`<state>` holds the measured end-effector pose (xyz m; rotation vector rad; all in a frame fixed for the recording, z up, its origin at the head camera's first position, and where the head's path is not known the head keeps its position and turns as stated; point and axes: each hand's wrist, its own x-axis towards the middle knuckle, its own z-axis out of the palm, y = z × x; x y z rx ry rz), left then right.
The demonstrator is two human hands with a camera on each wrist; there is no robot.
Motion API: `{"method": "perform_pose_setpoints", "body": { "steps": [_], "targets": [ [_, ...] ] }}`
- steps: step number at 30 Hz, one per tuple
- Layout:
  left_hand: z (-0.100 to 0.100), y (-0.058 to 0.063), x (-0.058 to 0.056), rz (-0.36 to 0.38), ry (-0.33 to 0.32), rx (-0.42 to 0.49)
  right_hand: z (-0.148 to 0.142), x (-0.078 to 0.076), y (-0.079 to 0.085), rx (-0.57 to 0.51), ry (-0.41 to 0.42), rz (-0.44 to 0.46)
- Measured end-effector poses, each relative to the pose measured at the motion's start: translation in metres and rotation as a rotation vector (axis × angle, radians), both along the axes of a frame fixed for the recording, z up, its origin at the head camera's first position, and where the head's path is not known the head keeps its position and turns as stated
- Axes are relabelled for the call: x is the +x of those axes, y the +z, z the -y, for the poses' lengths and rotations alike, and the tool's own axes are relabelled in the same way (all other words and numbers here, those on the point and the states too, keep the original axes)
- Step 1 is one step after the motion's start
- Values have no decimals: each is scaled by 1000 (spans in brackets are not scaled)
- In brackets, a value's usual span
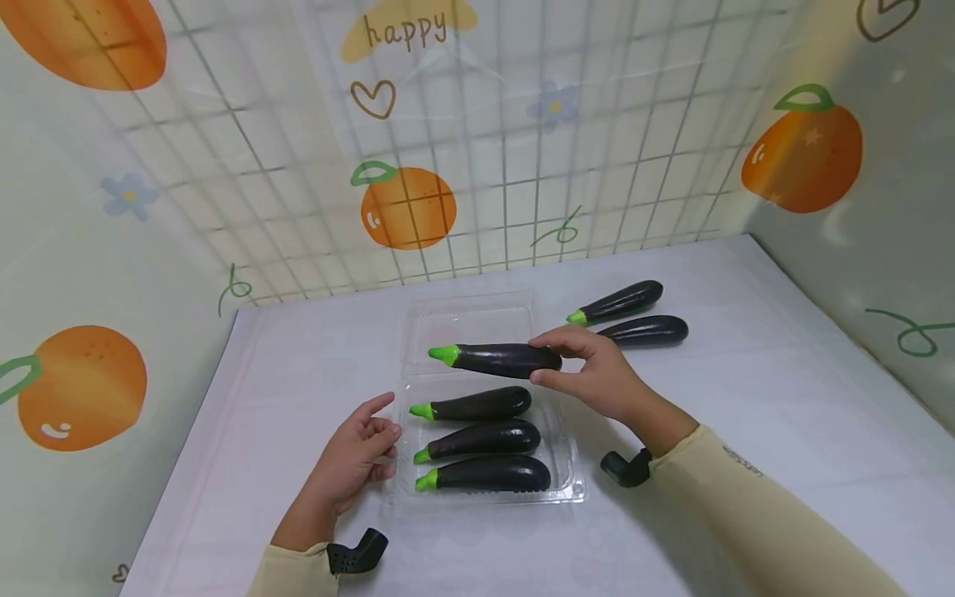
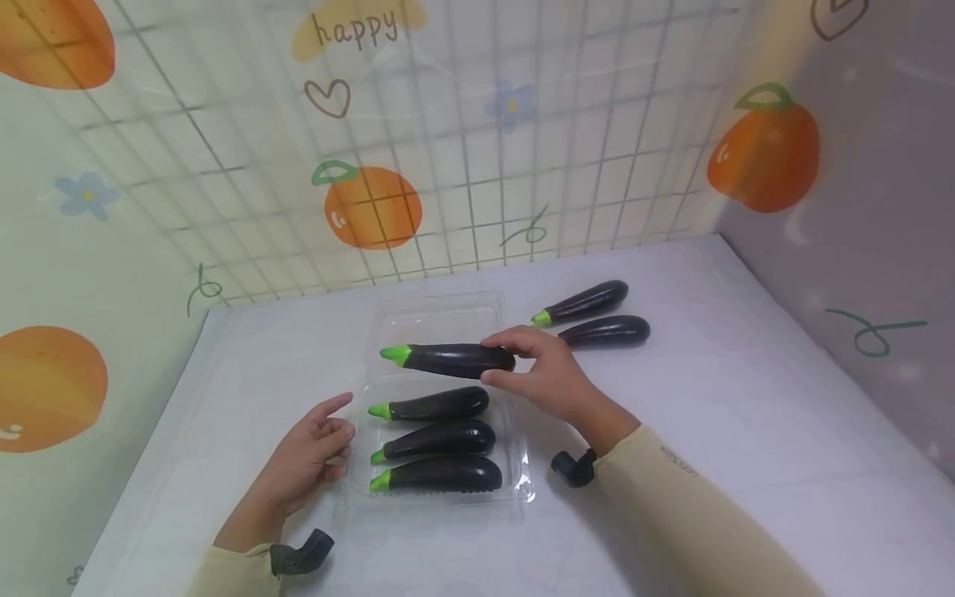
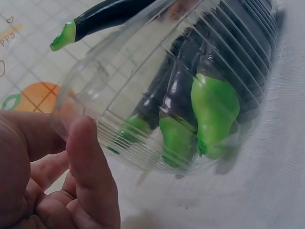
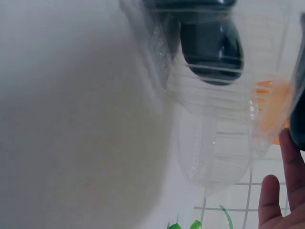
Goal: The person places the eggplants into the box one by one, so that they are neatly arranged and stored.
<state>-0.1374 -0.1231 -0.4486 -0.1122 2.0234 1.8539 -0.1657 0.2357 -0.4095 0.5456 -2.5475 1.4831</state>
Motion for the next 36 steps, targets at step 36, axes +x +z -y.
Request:
{"method": "perform_pose_setpoints", "body": {
  "steps": [36],
  "targets": [
    [1,0,0,-2,-7,-4,15,-3,-10,103,32,-11]
  ]
}}
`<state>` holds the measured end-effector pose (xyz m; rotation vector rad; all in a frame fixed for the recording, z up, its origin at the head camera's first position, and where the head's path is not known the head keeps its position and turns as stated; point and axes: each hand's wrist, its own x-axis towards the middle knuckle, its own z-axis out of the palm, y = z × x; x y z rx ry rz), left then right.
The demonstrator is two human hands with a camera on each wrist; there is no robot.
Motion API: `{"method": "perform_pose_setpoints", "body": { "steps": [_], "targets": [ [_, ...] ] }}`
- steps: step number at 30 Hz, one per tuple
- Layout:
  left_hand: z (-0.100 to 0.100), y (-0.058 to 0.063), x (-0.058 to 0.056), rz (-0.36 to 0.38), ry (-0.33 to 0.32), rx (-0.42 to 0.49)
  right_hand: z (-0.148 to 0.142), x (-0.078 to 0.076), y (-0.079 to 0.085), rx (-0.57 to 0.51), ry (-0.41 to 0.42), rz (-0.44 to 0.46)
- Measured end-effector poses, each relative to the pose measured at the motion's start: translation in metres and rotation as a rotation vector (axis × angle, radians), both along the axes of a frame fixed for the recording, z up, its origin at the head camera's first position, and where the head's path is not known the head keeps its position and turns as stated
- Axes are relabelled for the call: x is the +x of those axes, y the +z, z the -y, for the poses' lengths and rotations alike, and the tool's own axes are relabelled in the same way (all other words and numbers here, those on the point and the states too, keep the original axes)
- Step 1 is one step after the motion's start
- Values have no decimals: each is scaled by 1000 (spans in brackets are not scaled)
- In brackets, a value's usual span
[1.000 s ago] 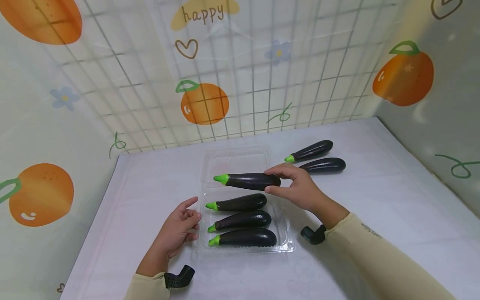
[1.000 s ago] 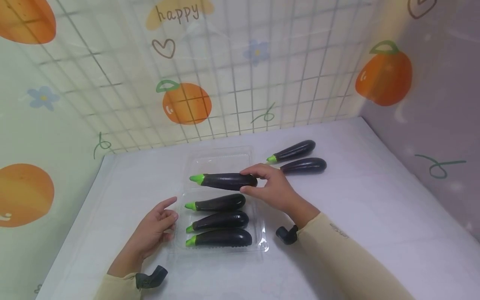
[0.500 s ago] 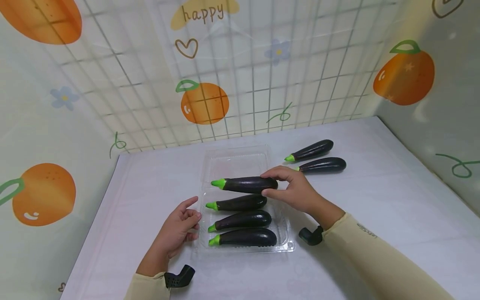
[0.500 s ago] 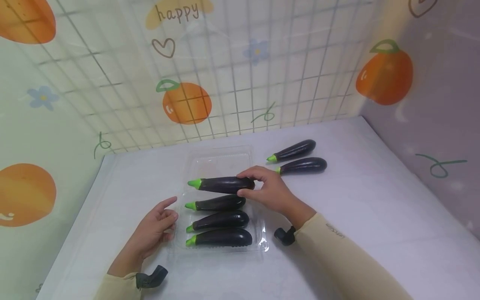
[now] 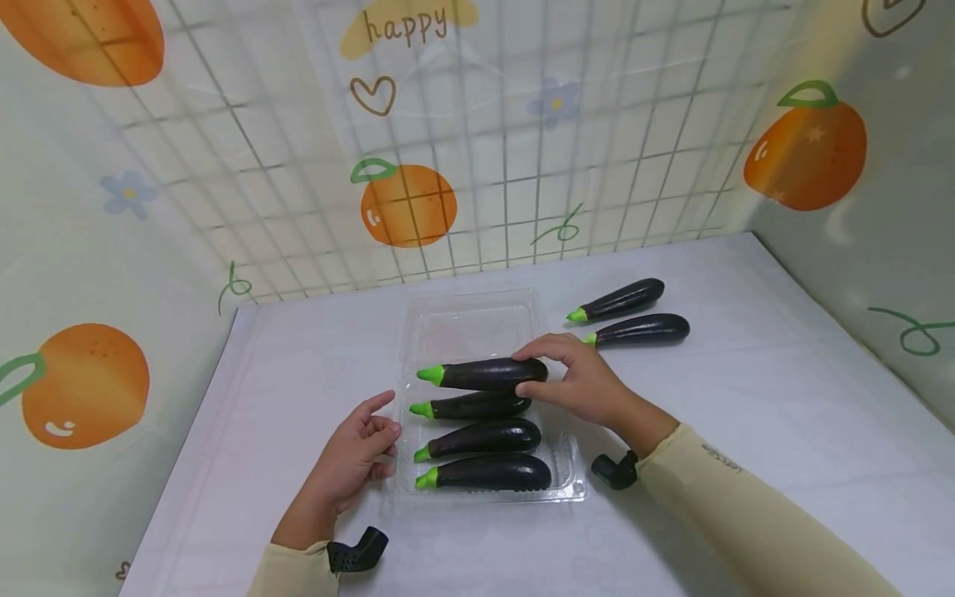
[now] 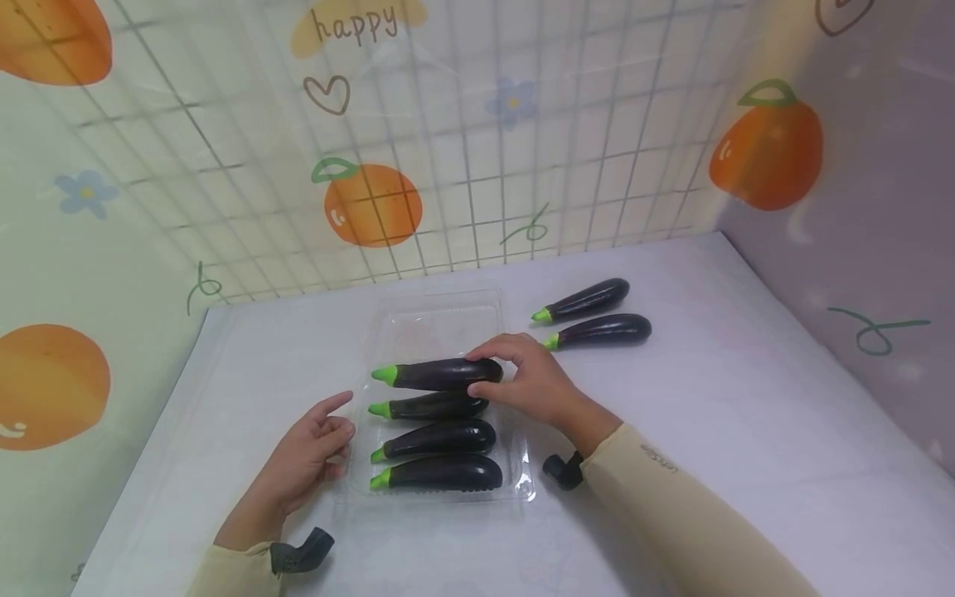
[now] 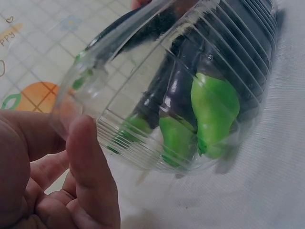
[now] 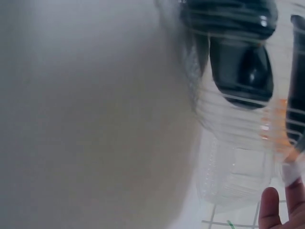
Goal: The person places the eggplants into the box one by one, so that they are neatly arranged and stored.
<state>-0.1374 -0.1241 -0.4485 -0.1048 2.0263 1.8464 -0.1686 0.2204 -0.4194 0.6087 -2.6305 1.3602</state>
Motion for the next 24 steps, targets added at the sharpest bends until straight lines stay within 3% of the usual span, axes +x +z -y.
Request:
{"method": "perform_pose_setpoints", "body": {
  "steps": [24],
  "targets": [
    [0,1,-2,12,2,6,7,-4,-5,84,14,-13]
  ]
}}
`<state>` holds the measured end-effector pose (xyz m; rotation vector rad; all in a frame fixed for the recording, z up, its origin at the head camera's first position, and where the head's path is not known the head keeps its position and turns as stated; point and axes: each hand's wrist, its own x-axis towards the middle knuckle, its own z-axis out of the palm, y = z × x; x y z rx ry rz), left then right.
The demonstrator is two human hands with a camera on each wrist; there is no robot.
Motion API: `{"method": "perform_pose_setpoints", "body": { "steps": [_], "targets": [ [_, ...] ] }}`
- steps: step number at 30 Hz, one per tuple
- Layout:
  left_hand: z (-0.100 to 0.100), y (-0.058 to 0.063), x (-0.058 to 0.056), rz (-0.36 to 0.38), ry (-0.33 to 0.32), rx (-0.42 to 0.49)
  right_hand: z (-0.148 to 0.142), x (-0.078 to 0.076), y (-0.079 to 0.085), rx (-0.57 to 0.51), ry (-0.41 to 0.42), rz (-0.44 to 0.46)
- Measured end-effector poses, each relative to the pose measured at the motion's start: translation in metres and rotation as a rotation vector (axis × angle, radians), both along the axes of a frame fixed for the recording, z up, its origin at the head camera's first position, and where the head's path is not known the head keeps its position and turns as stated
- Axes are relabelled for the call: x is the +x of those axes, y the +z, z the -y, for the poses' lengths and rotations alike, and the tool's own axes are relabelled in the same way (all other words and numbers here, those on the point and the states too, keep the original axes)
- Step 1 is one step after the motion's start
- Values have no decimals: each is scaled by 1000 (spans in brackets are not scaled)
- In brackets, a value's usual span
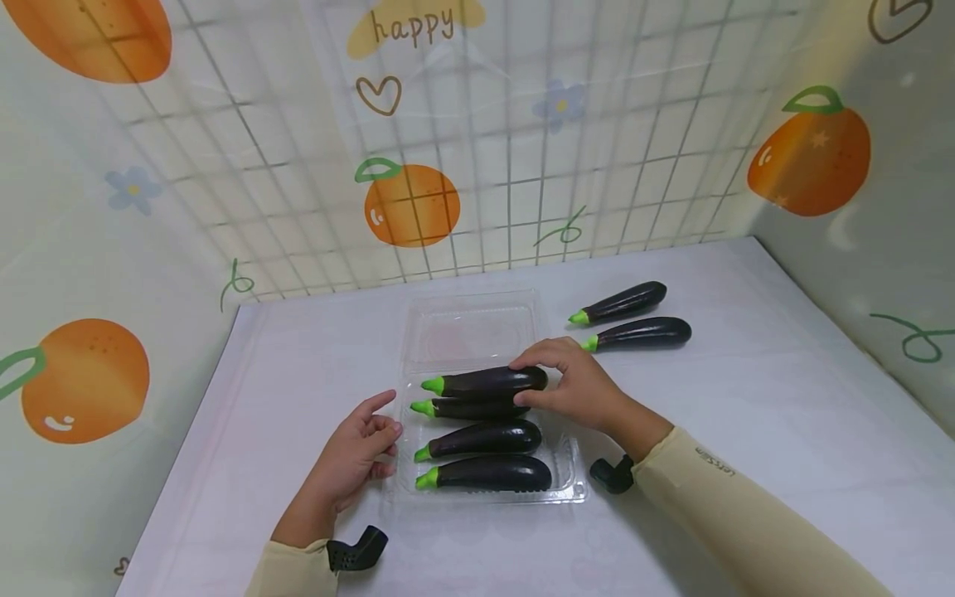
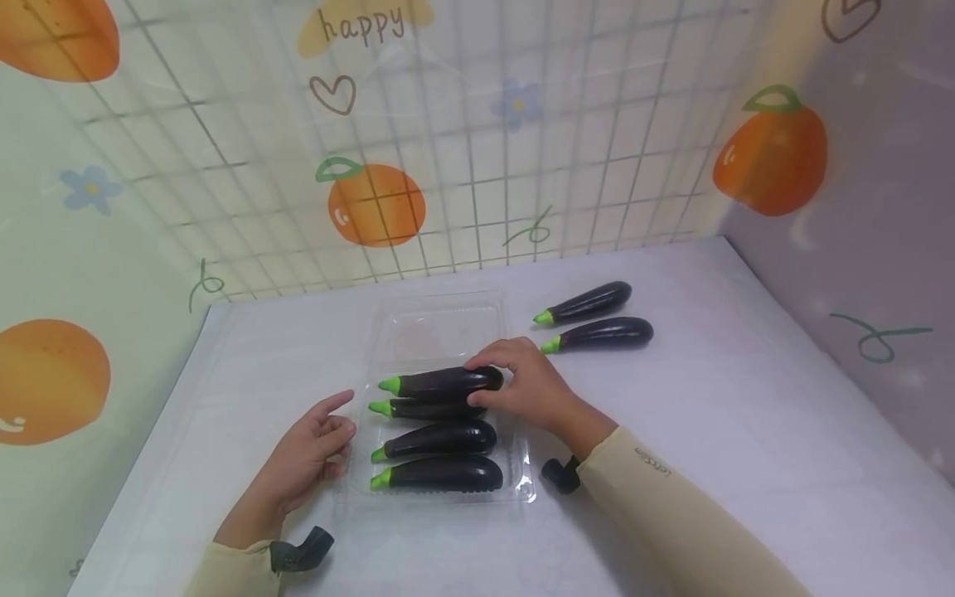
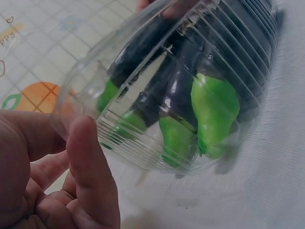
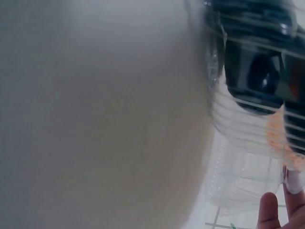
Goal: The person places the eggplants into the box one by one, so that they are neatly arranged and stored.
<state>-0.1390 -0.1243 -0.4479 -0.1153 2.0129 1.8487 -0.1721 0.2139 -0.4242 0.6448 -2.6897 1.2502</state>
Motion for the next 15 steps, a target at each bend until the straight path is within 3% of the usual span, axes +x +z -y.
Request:
{"method": "perform_pose_setpoints", "body": {
  "steps": [15],
  "targets": [
    [0,1,0,-4,1,-7,-1,0,-3,-15,12,17]
  ]
}}
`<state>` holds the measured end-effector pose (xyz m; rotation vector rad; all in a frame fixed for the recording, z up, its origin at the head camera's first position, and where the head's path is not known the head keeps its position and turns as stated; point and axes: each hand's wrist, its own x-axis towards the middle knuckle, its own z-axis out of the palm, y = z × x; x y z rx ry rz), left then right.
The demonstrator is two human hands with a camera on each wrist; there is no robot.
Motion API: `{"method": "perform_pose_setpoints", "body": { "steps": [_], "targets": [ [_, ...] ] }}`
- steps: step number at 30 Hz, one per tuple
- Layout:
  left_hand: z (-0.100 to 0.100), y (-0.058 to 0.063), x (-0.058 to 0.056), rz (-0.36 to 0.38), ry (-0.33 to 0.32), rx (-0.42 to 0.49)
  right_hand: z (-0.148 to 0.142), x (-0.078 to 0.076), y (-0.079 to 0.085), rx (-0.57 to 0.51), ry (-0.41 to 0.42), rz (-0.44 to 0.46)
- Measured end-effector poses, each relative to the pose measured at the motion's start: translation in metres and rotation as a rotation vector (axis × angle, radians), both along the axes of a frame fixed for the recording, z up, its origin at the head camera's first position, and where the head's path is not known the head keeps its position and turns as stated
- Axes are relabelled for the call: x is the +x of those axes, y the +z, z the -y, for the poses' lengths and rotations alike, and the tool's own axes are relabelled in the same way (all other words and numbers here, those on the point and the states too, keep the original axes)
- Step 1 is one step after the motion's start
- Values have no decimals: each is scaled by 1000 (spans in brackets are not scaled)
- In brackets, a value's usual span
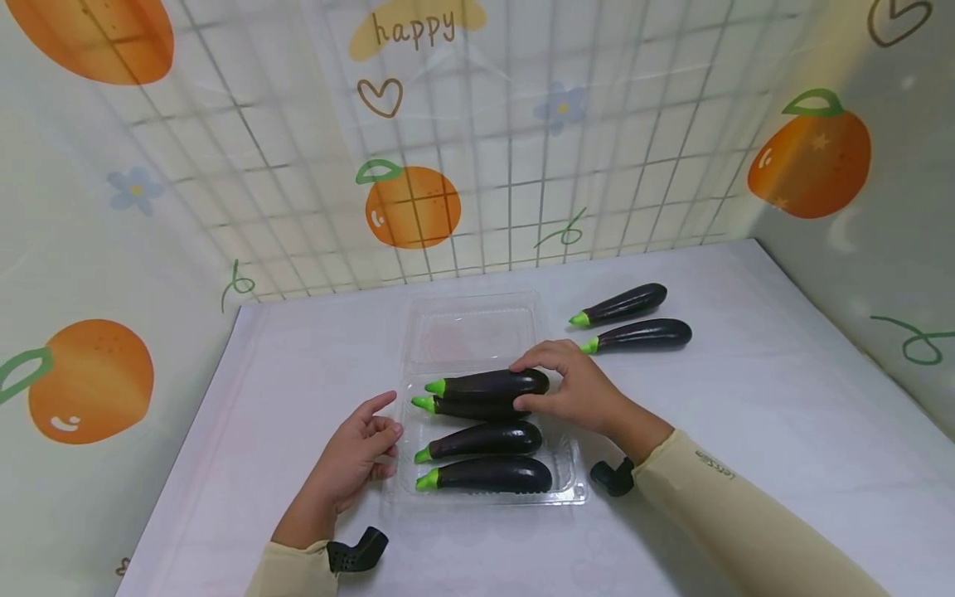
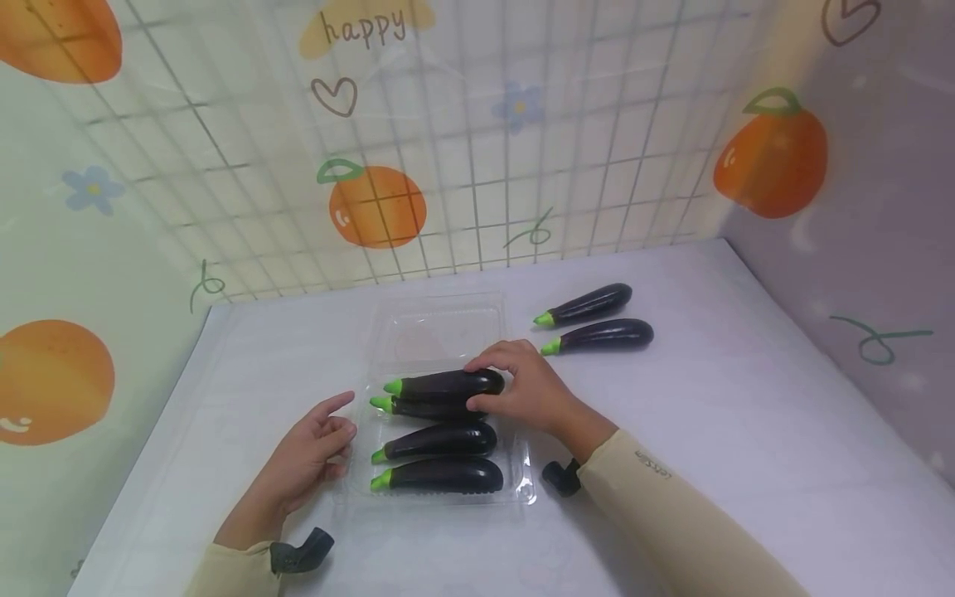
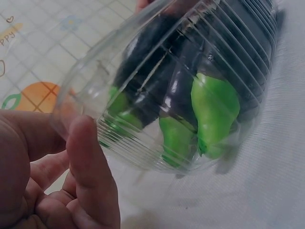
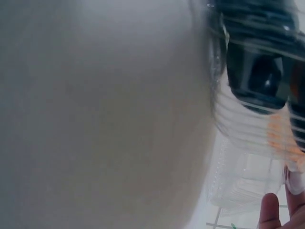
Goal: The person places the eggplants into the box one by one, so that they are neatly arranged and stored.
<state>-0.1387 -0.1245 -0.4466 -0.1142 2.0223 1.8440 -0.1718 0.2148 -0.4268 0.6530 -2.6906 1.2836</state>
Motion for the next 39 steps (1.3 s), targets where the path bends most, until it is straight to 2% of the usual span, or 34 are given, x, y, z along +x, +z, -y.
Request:
{"method": "perform_pose_setpoints", "body": {
  "steps": [8,19,25,39],
  "targets": [
    [0,-1,0,-1,0,4,-3,4,4,-41,-13,21],
    [0,-3,-1,-2,-8,14,-18,4,7,-147,-53,-17],
    [0,-5,-1,-1,-5,18,-26,3,8,-171,-89,-39],
    [-1,-4,0,-6,-4,10,-70,-1,6,-257,-135,-51]
  ]
}}
